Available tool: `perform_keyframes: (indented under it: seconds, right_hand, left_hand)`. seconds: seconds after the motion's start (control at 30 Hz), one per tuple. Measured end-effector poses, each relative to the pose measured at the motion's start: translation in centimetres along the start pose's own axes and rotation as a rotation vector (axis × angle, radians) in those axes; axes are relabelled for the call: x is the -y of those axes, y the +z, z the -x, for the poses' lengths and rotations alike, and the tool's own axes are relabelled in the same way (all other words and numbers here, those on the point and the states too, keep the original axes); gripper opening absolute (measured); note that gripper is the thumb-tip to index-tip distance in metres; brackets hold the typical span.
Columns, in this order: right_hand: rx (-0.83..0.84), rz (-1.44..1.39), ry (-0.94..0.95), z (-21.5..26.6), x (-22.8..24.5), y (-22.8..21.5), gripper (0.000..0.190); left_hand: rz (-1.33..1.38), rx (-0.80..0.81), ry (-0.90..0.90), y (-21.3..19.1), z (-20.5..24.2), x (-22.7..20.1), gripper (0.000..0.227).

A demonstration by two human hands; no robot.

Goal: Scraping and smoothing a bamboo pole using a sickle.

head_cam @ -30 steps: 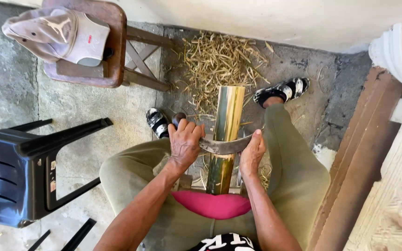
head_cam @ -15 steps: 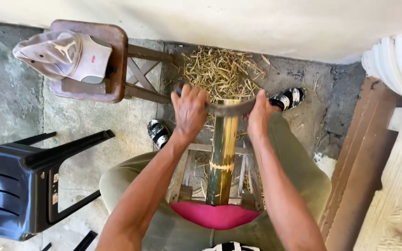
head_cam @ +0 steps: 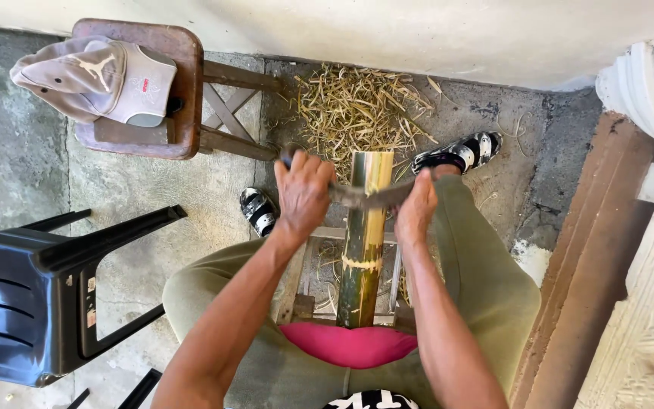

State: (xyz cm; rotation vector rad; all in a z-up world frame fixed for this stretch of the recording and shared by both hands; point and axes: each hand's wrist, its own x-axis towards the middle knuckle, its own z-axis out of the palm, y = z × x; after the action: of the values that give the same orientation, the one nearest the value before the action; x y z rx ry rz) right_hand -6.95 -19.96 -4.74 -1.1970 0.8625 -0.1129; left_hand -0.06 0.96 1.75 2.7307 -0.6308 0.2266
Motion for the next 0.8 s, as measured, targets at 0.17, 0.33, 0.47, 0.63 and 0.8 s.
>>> perform_keyframes:
  seconds: [0.17,0.33,0.47,0.63,0.8]
  right_hand:
    - [0.049,-0.08,-0.046,-6.8,2.0,2.2,0.039]
    - [0.011,0.076,0.107,-0.5,0.5,-0.8,0.04]
    - [-0.038,0.127,0.177,7.3,0.1,-3.0,0.043]
    - [-0.09,-0.018,0.135,6.4,-2.0,-2.9,0.038]
    - [-0.124,-0.012,0.099,5.7,-2.5,-2.8,0.039]
  left_hand:
    - [-0.029,-0.072,-0.017,-0.9,-6.4,-0.2,0.019]
    - [0.014,0.013,-0.06,-0.9,0.1,-1.3,0.016]
    - [0.05,0.114,-0.034,-3.7,5.2,-3.2,0.006]
    - [0.066,0.088,-0.013,-4.4,3.8,-2.8,0.021]
    - [0.052,0.064,0.099,-5.2,1.9,-2.6,0.005]
